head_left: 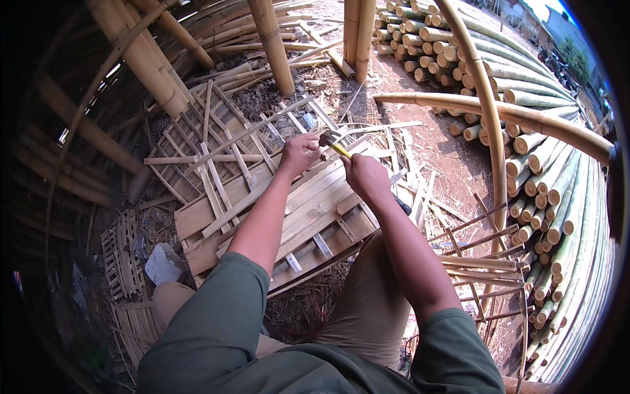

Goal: The person takes nails from a plastic bag and hammers bamboo slats onto a wooden structure using a hammer.

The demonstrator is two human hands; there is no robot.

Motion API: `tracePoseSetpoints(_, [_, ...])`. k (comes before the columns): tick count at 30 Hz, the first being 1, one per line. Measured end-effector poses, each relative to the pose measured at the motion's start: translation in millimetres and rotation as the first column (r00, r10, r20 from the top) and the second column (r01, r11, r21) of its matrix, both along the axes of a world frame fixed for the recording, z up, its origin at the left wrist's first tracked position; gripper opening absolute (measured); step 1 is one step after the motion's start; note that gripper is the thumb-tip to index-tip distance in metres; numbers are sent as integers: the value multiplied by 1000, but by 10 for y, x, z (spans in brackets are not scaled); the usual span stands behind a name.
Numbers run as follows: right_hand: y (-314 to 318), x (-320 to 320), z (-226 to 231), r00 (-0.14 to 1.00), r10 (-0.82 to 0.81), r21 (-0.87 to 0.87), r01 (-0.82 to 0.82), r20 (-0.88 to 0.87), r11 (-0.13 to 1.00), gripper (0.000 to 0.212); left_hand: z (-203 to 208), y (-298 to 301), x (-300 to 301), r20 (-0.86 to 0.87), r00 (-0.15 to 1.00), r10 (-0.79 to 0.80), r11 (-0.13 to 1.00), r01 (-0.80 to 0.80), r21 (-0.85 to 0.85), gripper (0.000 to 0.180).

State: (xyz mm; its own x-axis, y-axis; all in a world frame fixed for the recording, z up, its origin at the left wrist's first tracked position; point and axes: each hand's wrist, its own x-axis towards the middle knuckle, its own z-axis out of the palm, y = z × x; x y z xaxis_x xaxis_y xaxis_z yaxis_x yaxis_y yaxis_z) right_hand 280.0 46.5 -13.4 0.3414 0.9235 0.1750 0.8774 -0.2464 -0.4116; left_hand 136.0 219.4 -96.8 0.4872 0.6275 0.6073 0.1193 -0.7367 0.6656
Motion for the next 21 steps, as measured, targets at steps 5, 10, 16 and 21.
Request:
tracePoseSetpoints(5, [-13, 21, 31, 997, -34, 3, 34, -67, 999, 46, 28, 22, 68, 0, 1000, -28, 996, 28, -82, 14])
tracePoseSetpoints(10, [35, -37, 32, 999, 0, -51, -3, -53, 999, 44, -73, 83, -16, -59, 998, 5, 1000, -7, -24, 11])
tracePoseSetpoints(16, [16, 19, -19, 999, -1, -31, 0, -40, 1000, 44, -30, 29, 30, -31, 999, -17, 998, 15, -61, 12])
tracePoseSetpoints(21, [36, -95, 145, 997, -37, 143, 46, -69, 989, 41, 36, -3, 8, -87, 996, 13, 994, -23, -109, 12])
